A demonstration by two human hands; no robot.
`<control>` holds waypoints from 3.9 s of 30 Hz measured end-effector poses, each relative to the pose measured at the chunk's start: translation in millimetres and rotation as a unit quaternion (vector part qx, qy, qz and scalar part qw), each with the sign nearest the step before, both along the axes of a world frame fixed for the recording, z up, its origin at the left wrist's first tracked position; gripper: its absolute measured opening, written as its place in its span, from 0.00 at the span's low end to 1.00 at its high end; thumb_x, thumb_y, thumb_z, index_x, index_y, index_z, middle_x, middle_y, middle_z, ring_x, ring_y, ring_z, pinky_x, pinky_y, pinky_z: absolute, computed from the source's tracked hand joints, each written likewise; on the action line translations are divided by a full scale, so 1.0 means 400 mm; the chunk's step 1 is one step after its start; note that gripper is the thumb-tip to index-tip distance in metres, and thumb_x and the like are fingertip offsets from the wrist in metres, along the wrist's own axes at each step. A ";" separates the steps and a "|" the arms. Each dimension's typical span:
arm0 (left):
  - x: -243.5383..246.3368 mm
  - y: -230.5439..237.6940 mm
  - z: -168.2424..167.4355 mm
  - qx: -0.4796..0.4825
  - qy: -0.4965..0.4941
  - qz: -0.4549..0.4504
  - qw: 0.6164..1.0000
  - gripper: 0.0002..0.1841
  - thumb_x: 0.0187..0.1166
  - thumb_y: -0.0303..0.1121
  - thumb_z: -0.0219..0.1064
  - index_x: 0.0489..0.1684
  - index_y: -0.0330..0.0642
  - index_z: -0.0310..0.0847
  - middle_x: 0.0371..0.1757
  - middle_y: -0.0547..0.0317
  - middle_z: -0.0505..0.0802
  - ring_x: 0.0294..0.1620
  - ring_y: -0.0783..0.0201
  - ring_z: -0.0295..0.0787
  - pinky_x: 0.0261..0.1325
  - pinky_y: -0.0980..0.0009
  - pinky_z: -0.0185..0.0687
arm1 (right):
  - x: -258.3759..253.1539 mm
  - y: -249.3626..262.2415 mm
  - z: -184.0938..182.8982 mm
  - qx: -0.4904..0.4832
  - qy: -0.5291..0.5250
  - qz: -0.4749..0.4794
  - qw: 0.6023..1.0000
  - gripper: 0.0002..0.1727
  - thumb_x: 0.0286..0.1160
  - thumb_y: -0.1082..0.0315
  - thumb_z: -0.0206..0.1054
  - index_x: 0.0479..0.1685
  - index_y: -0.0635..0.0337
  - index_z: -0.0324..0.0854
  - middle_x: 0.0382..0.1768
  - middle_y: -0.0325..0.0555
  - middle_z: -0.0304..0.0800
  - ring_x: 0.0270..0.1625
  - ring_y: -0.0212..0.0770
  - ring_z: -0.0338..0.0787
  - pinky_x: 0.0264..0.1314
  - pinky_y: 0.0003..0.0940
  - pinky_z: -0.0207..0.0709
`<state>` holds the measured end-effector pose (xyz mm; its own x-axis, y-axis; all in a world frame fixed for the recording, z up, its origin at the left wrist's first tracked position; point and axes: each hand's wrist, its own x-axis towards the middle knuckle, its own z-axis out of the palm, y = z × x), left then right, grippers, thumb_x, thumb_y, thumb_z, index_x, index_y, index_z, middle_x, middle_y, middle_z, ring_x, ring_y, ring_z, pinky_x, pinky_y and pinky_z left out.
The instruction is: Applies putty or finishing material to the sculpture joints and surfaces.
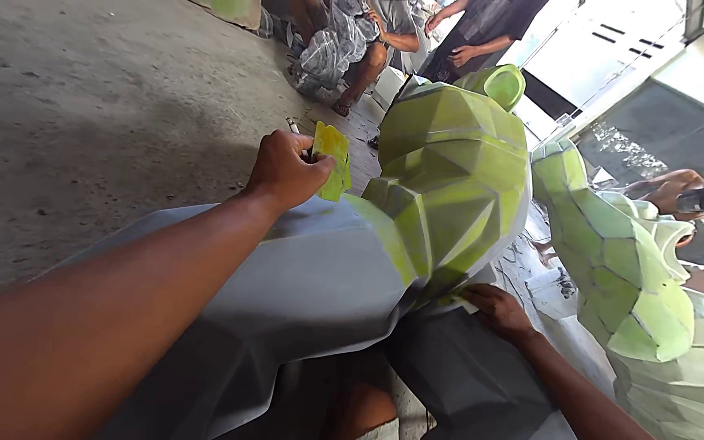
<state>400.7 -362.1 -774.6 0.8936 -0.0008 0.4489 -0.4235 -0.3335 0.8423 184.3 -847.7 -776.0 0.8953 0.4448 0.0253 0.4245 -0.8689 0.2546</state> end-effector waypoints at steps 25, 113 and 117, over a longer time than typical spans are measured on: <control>-0.005 0.002 0.005 -0.004 0.011 -0.015 1.000 0.14 0.77 0.40 0.66 0.19 0.47 0.81 0.18 0.63 0.81 0.18 0.68 0.75 0.24 0.60 0.69 | 0.007 0.176 -0.069 -0.173 0.063 -0.013 0.983 0.15 0.80 0.71 0.61 0.57 0.45 0.88 0.55 0.44 0.90 0.59 0.47 0.91 0.53 0.44 0.88; -0.072 0.015 0.069 -0.276 0.316 -0.352 0.837 0.11 0.87 0.34 0.51 0.45 0.41 0.80 0.39 0.55 0.91 0.40 0.65 0.91 0.48 0.69 0.89 | 0.267 0.537 0.170 0.317 -0.132 0.168 0.924 0.17 0.78 0.68 0.61 0.57 0.49 0.93 0.54 0.35 0.90 0.59 0.34 0.87 0.63 0.39 0.83; -0.076 0.011 0.068 -0.275 0.310 -0.353 0.839 0.12 0.87 0.34 0.50 0.47 0.41 0.79 0.41 0.55 0.92 0.41 0.65 0.92 0.47 0.69 0.89 | 0.249 0.558 0.153 0.341 -0.092 0.177 0.919 0.16 0.80 0.70 0.62 0.58 0.52 0.92 0.52 0.37 0.90 0.57 0.33 0.87 0.61 0.35 0.85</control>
<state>370.2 -357.8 -747.2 0.8192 -0.5735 0.0047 0.2239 0.3274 0.9180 283.8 -624.7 -714.9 0.6500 0.5325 0.5422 0.7158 -0.6685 -0.2015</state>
